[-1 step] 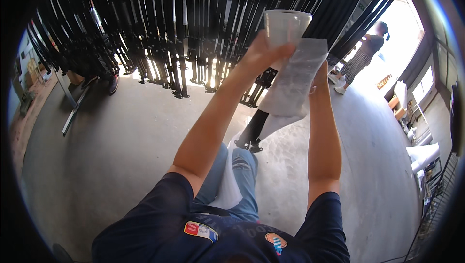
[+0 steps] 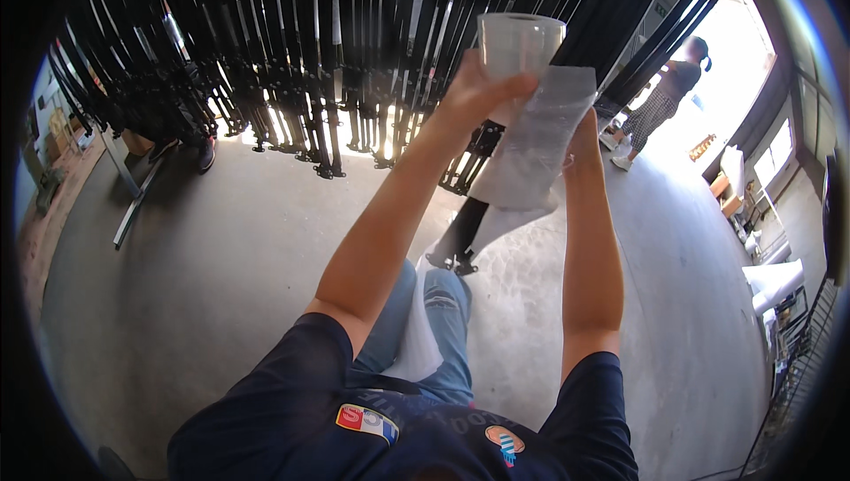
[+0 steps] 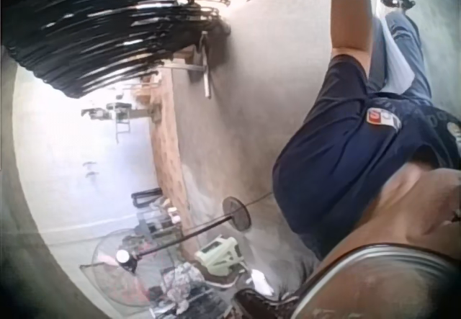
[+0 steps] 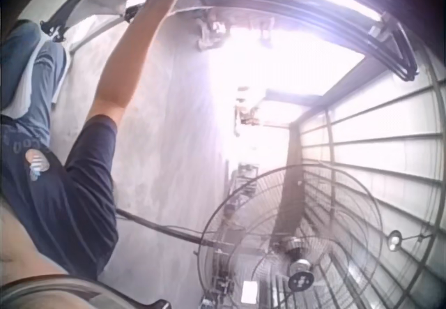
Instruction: The person is wrapping the legs of metal tripods with protective material. They place a foam sheet around a tripod leg and then secure it by wrapping plastic film around it using a roll.
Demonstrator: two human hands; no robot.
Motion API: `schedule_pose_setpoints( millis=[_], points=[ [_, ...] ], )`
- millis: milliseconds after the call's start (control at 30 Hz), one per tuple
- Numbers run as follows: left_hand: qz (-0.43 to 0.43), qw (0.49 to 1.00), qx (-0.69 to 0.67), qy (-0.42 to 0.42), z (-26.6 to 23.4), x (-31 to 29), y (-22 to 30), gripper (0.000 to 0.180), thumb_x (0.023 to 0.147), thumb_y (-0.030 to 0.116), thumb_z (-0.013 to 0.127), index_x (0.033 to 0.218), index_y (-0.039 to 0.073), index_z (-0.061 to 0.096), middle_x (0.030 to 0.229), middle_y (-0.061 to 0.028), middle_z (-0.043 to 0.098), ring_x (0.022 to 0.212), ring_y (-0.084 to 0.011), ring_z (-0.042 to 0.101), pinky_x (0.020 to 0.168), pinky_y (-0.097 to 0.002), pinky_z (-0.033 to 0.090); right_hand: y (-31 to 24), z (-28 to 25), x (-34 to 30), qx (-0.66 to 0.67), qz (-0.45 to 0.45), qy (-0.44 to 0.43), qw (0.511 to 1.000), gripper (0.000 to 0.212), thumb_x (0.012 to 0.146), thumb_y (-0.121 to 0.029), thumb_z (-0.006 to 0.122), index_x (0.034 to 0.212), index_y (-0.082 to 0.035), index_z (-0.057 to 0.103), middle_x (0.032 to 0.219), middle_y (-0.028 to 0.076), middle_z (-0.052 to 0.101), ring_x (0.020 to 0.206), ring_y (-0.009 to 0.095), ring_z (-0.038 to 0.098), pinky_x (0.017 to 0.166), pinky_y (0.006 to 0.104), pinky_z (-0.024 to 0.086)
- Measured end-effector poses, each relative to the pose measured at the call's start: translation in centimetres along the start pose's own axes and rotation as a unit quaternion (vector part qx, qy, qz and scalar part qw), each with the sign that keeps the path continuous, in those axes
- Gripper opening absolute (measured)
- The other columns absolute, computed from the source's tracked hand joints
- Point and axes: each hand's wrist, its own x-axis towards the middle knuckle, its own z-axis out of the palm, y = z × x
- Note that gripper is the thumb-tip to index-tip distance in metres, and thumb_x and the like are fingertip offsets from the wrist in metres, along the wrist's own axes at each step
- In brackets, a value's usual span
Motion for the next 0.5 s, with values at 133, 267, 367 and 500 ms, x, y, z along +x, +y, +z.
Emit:
schedule_pose_setpoints(
  millis=[133,267,367,500],
  points=[
    [0.006,0.995,0.016,0.098,0.0,0.1,0.0,0.087,0.056,0.030,0.080,0.111,-0.013,0.028,0.098,-0.0192,0.050,0.089,-0.0203,0.056,0.076,-0.0279,0.047,-1.0,3.0,-3.7,-0.040,-0.084,0.157,0.983,0.025,0.085,-0.024,0.048,0.091,-0.001,0.056,0.085,0.007,0.059,0.078,0.013,0.057,0.070,0.0248,0.046],
    [0.000,0.994,0.046,0.098,0.6,0.2,-0.7,0.085,0.055,0.026,0.081,0.112,-0.012,0.030,0.098,-0.0193,0.051,0.089,-0.0209,0.056,0.074,-0.0272,0.049,-1.1,3.9,-4.5,-0.198,-0.123,0.114,0.966,0.025,0.072,-0.012,0.067,0.091,0.000,0.056,0.084,0.006,0.060,0.077,0.012,0.057,0.071,0.0250,0.045],
    [-0.014,0.993,0.090,0.071,1.2,0.5,-0.2,0.074,0.058,0.026,0.078,0.111,-0.007,0.039,0.097,-0.0161,0.055,0.089,-0.0209,0.057,0.077,-0.0298,0.048,-1.8,3.1,-4.3,-0.182,-0.118,0.120,0.969,0.029,0.064,-0.005,0.071,0.089,0.002,0.057,0.080,0.007,0.061,0.071,0.012,0.057,0.068,0.0251,0.046],
    [-0.011,0.992,0.114,0.050,0.8,0.7,-0.3,0.064,0.060,0.024,0.077,0.109,-0.003,0.046,0.095,-0.0123,0.058,0.088,-0.0192,0.058,0.078,-0.0300,0.047,-2.2,2.8,-4.5,-0.157,-0.115,0.124,0.973,0.030,0.062,-0.002,0.071,0.088,0.003,0.058,0.078,0.008,0.061,0.067,0.013,0.058,0.064,0.0247,0.046]
  ],
)
